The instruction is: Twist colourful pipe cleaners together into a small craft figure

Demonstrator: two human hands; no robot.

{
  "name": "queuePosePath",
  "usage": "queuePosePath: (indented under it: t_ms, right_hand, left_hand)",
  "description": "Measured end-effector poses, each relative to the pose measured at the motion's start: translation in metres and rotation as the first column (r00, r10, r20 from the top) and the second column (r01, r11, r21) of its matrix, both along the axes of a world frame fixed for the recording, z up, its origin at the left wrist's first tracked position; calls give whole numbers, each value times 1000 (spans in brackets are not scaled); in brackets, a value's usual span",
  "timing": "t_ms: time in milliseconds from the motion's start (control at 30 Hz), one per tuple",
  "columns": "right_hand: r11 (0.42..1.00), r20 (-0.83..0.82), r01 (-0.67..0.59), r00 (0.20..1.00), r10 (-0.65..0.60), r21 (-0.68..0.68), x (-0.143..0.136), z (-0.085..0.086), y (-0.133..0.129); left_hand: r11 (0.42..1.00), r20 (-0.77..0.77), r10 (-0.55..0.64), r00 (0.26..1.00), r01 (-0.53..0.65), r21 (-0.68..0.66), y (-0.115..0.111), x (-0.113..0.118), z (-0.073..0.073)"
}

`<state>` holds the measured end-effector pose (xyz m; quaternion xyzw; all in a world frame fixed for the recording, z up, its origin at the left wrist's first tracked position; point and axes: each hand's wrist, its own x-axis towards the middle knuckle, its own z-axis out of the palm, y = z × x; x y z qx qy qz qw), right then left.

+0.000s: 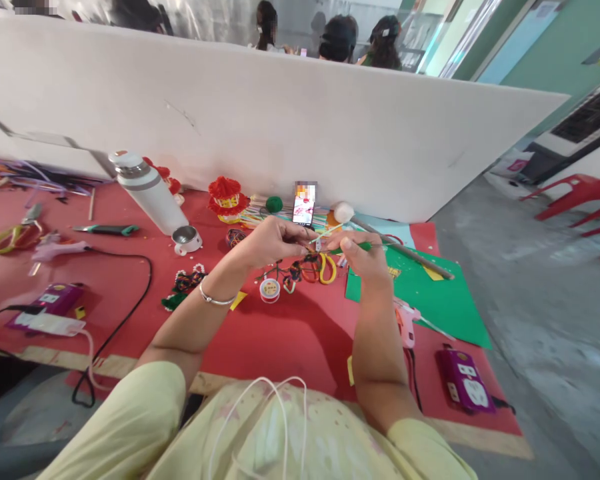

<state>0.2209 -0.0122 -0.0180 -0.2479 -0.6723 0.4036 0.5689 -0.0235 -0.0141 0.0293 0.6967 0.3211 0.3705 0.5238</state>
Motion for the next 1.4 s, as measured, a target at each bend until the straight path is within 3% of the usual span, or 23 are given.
queuePosePath:
  t_ms: [233,533,633,833,1400]
  right_hand:
    - [999,153,43,987,-40,-20,4,8,-4]
    - [999,183,54,982,-52,-8,2,17,-13]
    - [998,154,61,986,-56,-28,-1,15,-13]
    - [986,-131,55,989,-76,-158,-17,2,-3]
    - [980,-201,66,974,-103,-186,-23,-4,1]
  left_hand:
    - [990,-137,42,990,-22,142,5,-1,4]
    - [982,-165,90,982,-59,182,-1,-2,10]
    - [986,-153,93,984,-70,154,0,-2,9]
    - [999,-41,11,999,-12,-34,3,-6,9]
    - [990,33,30,999,-25,-142,-1,-8,11]
